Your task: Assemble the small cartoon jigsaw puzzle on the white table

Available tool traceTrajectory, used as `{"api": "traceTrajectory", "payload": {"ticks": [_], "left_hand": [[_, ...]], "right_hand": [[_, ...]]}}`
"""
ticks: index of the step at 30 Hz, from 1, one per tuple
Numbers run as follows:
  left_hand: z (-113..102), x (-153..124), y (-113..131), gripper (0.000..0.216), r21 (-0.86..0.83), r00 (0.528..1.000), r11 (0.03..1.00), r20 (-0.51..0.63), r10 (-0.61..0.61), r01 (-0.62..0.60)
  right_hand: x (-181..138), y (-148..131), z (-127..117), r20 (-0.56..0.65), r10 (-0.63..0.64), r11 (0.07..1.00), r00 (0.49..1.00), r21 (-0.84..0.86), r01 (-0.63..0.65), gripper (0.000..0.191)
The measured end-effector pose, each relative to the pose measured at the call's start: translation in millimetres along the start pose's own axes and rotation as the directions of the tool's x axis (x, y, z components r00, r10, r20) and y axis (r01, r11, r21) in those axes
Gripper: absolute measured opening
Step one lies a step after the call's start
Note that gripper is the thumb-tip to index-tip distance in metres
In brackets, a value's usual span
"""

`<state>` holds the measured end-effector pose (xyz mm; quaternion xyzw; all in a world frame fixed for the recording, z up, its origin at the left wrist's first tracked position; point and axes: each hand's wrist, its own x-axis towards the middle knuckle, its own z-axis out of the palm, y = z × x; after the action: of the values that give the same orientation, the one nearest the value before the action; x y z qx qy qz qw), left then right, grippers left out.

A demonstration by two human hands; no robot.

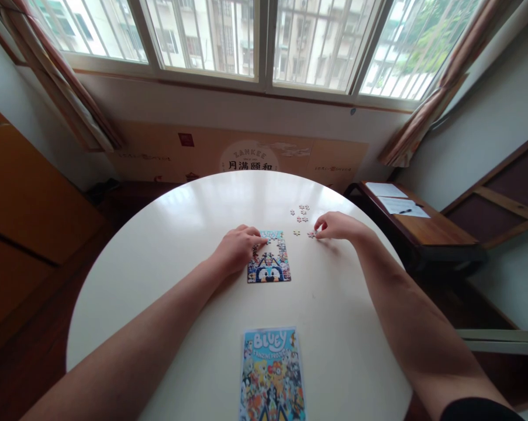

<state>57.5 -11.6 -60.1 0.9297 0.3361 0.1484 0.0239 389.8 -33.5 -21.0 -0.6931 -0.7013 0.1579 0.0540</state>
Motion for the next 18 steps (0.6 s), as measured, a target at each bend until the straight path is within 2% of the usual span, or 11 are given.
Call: {"api": "traceTrajectory", "payload": {"ticks": [5, 8, 11, 18], "left_hand": [[-0.9, 0.6, 3.3, 0.044, -0.006, 1.0, 1.0, 0.015, -0.003, 0.003], [-2.7, 0.6, 6.1, 0.047, -0.003, 0.999, 1.0, 0.034, -0.006, 0.006], [-3.8, -0.2, 7.1, 0.048, -0.009, 0.999, 1.0, 0.038, -0.009, 0.009], [-1.9, -0.4, 6.1, 0.047, -0.013, 1.0, 1.0, 0.021, -0.008, 0.008]], "right_hand": [[-0.9, -3.4, -2.7, 0.057, 0.054, 0.998, 0.997, -0.017, -0.053, 0.014], [-2.0, -0.1, -5.8, 0.143, 0.126, 0.992, 0.982, 0.012, -0.129, 0.017], [-3.4, 6.0, -7.7, 0.178, 0.17, 0.983, 0.969, 0.045, -0.18, 0.02], [-5.2, 15.0, -9.8, 0.216, 0.111, 0.959, 0.97, 0.234, -0.162, 0.02]]}}
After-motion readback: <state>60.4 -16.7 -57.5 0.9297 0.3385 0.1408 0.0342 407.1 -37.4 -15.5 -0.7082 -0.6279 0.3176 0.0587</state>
